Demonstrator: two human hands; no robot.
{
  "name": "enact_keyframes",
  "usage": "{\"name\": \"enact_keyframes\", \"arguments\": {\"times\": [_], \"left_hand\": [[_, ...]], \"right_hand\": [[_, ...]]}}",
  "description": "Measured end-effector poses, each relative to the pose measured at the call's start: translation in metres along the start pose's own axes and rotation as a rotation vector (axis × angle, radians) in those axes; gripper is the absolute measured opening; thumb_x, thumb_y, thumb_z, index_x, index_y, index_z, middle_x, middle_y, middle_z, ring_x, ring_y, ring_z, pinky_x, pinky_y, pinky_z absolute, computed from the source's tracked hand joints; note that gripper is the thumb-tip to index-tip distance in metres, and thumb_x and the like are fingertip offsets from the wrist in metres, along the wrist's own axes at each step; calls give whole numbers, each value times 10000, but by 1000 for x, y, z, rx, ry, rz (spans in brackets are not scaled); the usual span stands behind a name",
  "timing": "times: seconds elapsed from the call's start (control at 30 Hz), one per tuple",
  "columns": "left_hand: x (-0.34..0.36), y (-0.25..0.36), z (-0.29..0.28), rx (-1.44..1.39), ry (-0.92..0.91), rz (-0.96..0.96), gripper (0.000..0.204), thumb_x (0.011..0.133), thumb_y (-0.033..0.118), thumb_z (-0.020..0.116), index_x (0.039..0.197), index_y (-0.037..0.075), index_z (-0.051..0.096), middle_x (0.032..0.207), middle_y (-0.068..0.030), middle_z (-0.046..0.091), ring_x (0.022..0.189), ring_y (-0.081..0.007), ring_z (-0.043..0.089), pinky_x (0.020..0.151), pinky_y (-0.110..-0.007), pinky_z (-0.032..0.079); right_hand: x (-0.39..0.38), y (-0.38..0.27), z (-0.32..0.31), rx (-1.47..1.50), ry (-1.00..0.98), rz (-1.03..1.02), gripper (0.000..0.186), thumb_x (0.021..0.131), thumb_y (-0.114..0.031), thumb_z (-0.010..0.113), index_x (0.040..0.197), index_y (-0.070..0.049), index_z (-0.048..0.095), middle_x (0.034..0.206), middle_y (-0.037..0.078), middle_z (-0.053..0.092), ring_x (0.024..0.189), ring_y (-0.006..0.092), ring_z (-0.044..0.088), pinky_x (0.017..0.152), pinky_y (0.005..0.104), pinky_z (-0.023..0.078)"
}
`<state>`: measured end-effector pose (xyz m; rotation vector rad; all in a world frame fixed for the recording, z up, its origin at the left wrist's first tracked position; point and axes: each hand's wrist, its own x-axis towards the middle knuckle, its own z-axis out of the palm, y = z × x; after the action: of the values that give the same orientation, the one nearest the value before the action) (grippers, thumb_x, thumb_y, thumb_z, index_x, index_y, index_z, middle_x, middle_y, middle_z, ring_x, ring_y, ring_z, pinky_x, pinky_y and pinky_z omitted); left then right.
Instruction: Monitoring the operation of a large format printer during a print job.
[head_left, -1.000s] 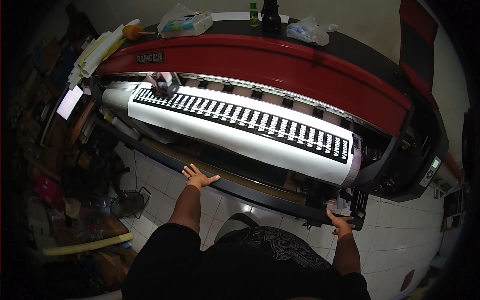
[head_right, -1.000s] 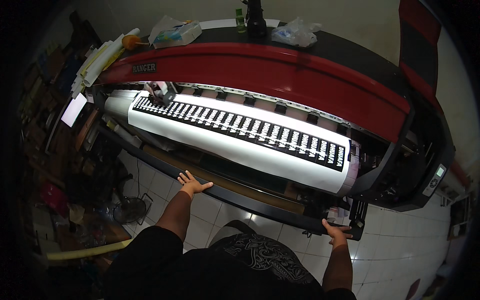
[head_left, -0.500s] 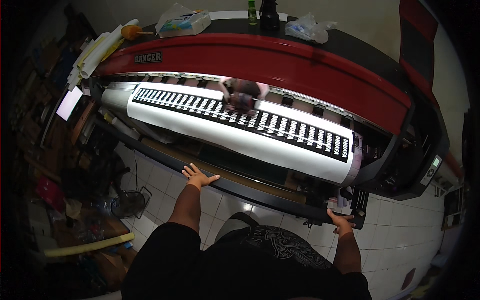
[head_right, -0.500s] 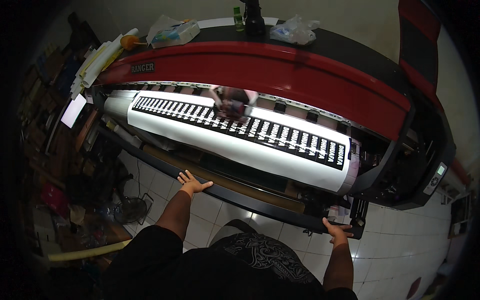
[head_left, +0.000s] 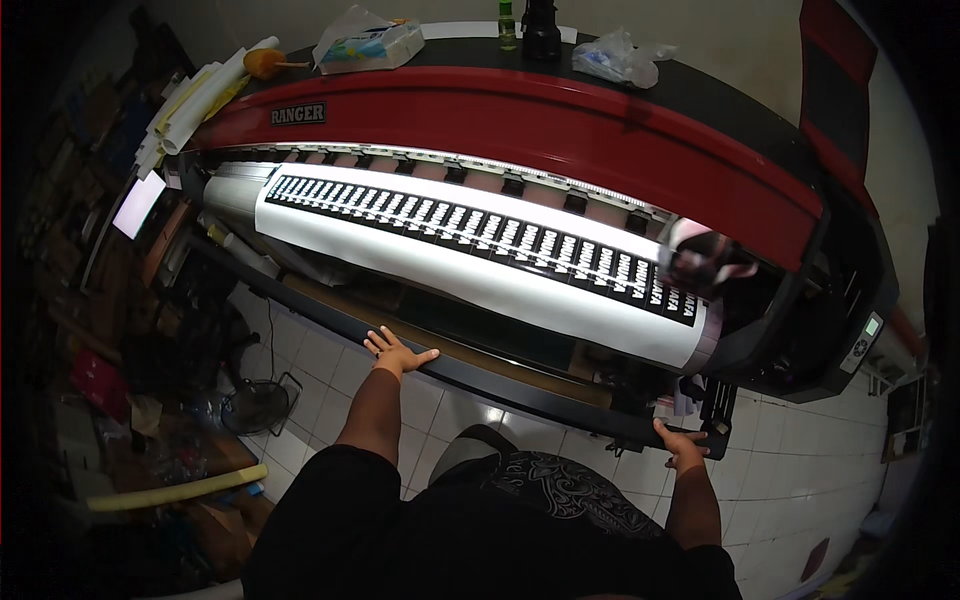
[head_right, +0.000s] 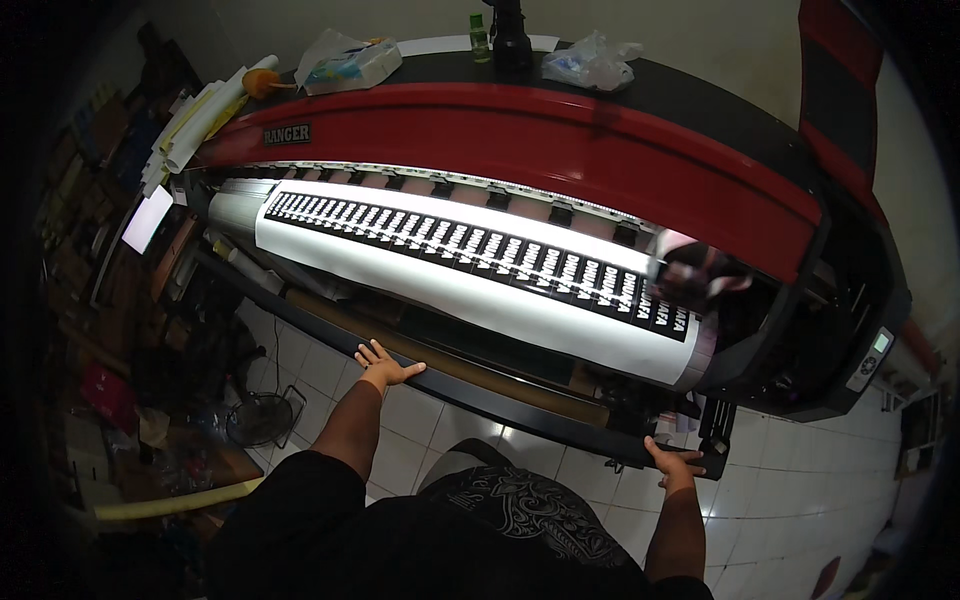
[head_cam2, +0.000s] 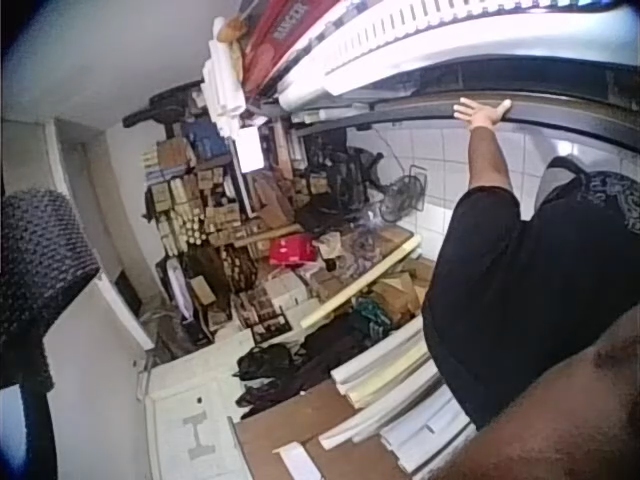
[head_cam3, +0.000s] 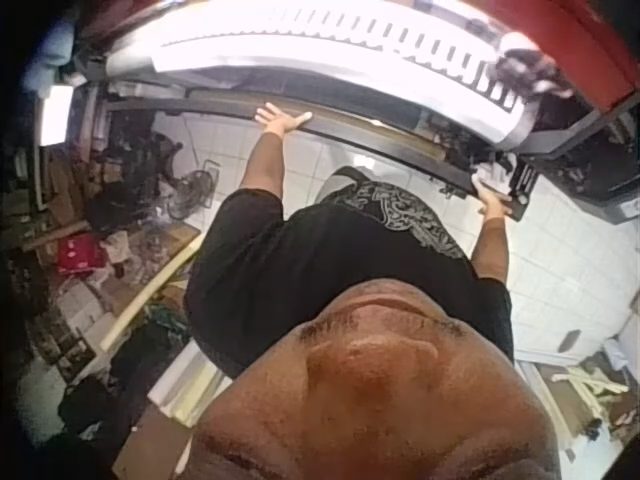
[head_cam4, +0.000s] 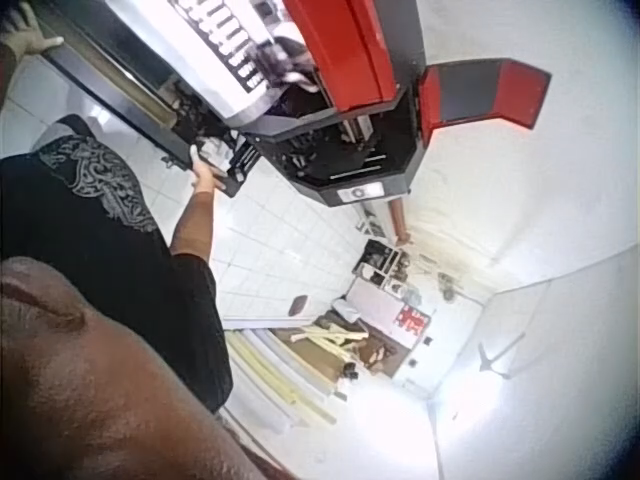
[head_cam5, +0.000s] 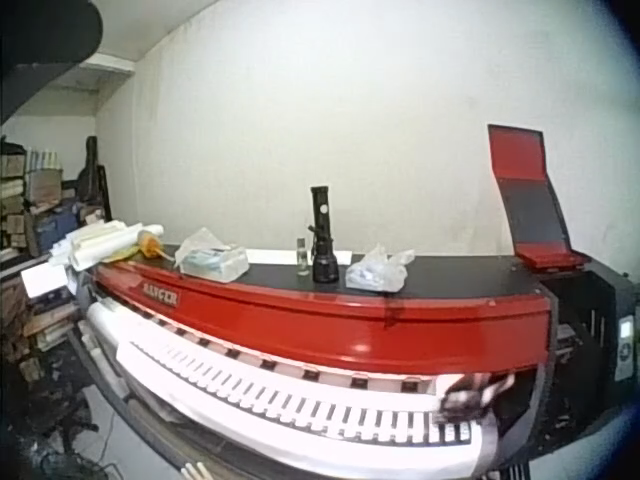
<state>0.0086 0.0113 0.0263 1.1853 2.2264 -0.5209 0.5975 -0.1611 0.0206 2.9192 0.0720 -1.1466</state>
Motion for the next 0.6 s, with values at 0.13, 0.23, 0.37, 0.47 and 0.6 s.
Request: {"name": "enact_keyframes", "arguments": {"times": [0.13,0.23,0.37,0.47,0.6], "left_hand": [[0,-2,3,-21,22,20,1408,641,867,553,1479,-73,-75,1529,-329,-142,1382,-518,-206,1087,-626,-98],[0,-2,3,-4,34,28,1414,637,868,557,1477,-81,-69,1527,-335,-136,1379,-521,-211,1081,-626,-112],[0,-4,3,-16,22,31,1420,634,869,559,1473,-89,-70,1525,-339,-137,1374,-524,-220,1076,-627,-122],[1,-6,4,-36,37,46,1423,634,864,566,1472,-86,-81,1523,-340,-145,1372,-526,-223,1075,-632,-121],[-4,-3,5,-49,41,47,1433,625,870,568,1474,-78,-91,1523,-341,-143,1374,-521,-222,1082,-626,-111]], "right_hand": [[-9,-2,-2,5,-7,-13,1512,566,-700,786,1438,-133,-311,1529,250,-230,1342,476,326,906,486,532],[-11,-3,-3,14,-17,-11,1515,564,-694,791,1436,-131,-314,1527,248,-238,1348,474,318,916,493,526],[-6,-1,-4,6,-43,-18,1528,558,-683,802,1429,-129,-324,1514,249,-270,1366,468,287,925,503,518],[2,1,0,-43,-35,-34,1560,520,-786,742,1429,-83,-314,1491,275,-309,1355,473,308,842,439,551],[6,2,1,-61,-14,-20,1558,527,-769,754,1428,-83,-315,1492,280,-301,1359,470,302,842,440,550]]}}
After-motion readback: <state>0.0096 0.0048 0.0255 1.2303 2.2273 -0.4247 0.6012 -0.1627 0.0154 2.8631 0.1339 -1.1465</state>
